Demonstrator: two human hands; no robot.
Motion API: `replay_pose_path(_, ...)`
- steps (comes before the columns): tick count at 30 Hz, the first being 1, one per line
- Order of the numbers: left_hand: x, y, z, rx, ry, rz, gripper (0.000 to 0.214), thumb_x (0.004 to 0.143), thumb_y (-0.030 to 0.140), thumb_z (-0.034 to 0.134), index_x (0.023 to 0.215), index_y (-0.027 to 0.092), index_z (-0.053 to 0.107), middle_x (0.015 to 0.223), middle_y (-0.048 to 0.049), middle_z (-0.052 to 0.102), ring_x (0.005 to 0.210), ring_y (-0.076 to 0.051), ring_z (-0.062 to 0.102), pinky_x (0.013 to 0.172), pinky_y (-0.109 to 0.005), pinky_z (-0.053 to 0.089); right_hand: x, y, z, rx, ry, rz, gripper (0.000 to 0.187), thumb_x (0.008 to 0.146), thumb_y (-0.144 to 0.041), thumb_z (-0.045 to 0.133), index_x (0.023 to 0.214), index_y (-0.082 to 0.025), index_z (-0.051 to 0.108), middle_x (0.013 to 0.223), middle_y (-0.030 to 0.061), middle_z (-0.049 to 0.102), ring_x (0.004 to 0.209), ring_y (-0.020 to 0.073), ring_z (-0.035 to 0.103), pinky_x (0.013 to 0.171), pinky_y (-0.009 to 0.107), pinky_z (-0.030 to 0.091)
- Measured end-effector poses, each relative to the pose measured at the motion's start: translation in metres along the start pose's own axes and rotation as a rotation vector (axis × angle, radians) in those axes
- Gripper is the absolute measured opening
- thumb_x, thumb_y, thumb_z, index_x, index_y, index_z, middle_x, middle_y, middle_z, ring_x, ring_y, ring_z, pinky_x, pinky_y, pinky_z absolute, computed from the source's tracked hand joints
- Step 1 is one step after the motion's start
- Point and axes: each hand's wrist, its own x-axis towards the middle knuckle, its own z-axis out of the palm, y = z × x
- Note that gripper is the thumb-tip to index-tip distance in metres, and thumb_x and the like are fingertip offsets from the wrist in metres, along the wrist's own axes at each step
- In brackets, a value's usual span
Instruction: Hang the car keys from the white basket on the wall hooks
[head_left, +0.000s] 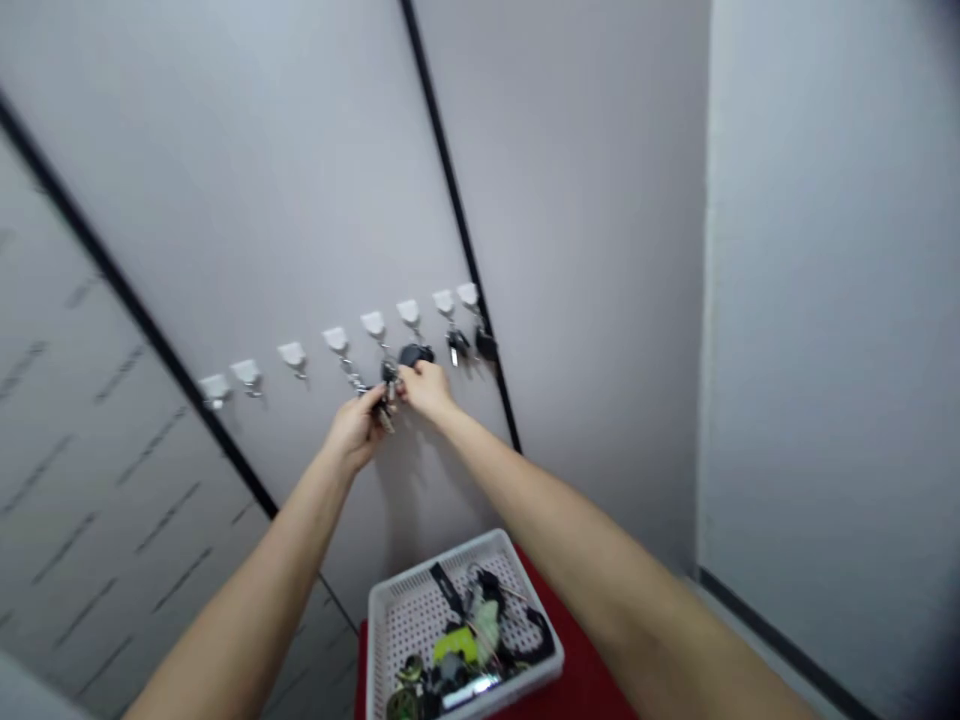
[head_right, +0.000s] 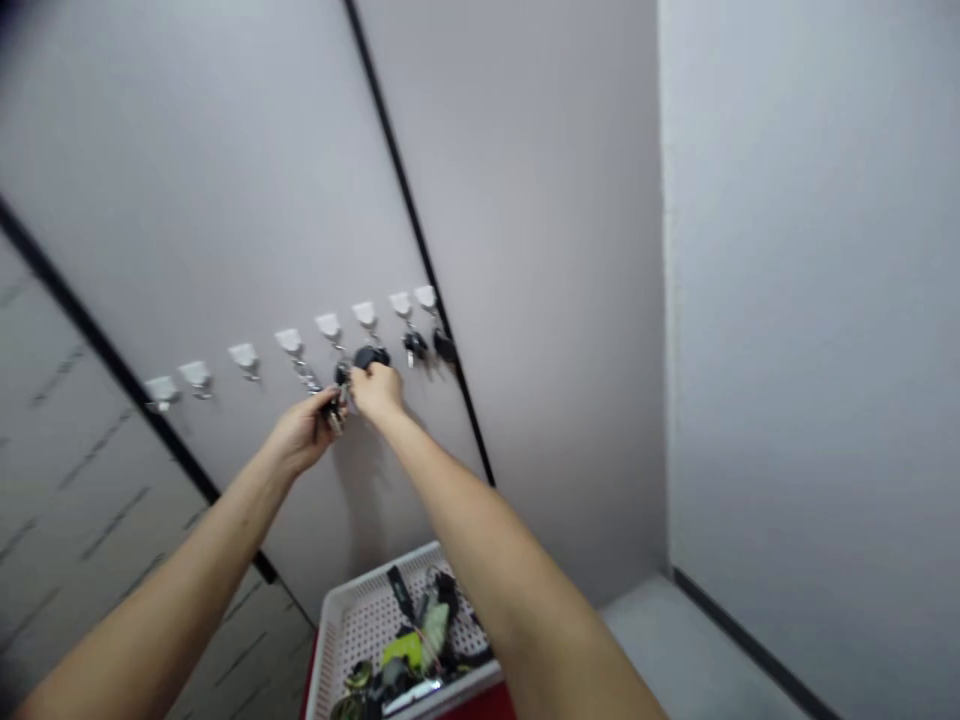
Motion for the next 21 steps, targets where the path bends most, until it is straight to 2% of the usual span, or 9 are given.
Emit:
replay_pose_path(2,-0.004,0.01,-0.004,-0.124,-0.013,-0.059,0.014,0.071,0.018,0.037,0.06,0.012,0.044,0.046,0.0041,0.048,0.04,-0.004,0.046,0.037,-0.014,0.034,0.007,0.004,0.0,-0.009,0.07,0.055,0.029,0.073,-0.026,0.027,0.073,-0.008,0.049,0.071,0.0088,0.056,0.06,0.01,0.05,0.054,0.02,0.037)
replay_pose_path(6,-0.011,0.03,-0.01,-0.177,-0.002,-0.063,0.01,0.068,0.017,0.041,0.06,0.012,0.044,0.048,0.0019,0.051,0.039,-0.005,0.049,0.035,-0.014,0.034,0.008,0.0,-0.011,-0.038,0.149,0.14,0.022,0.068,-0.026,0.033,0.062,-0.012,0.049,0.063,0.0046,0.056,0.051,0.0087,0.051,0.048,0.018,0.036)
replay_pose_path(10,-0.011,0.043,-0.017,-0.165,0.019,-0.01,0.007,0.065,0.018,0.045,0.061,0.012,0.044,0.052,0.0006,0.053,0.04,-0.006,0.05,0.034,-0.014,0.032,0.006,-0.017,-0.015,-0.042,0.127,0.08,0.018,0.065,-0.026,0.035,0.057,-0.013,0.046,0.055,0.0023,0.054,0.046,0.008,0.05,0.043,0.016,0.035)
replay_pose_path(15,-0.015,0.052,-0.018,-0.069,0.007,0.127,0.009,0.062,0.021,0.047,0.062,0.013,0.043,0.052,0.0024,0.052,0.042,-0.005,0.049,0.035,-0.013,0.03,0.002,-0.048,-0.019,0.027,0.113,-0.029,0.017,0.067,-0.025,0.033,0.06,-0.014,0.044,0.054,0.0003,0.051,0.044,0.0063,0.048,0.042,0.015,0.034)
replay_pose_path(18,-0.026,0.057,-0.023,0.086,-0.09,0.173,0.012,0.061,0.024,0.048,0.062,0.013,0.044,0.052,0.002,0.051,0.043,-0.005,0.048,0.035,-0.013,0.03,-0.011,-0.059,-0.029,-0.071,-0.031,-0.118,0.017,0.066,-0.025,0.035,0.056,-0.014,0.043,0.048,-0.0007,0.047,0.042,0.0063,0.046,0.042,0.016,0.034)
replay_pose_path(21,-0.046,0.044,-0.031,0.299,-0.258,0.138,0.016,0.061,0.027,0.046,0.059,0.012,0.045,0.05,0.0014,0.05,0.04,-0.004,0.043,0.034,-0.014,0.029,-0.041,-0.045,-0.036,-0.149,-0.299,-0.16,0.018,0.066,-0.023,0.036,0.053,-0.013,0.043,0.046,-0.0009,0.046,0.041,0.0058,0.043,0.043,0.016,0.033)
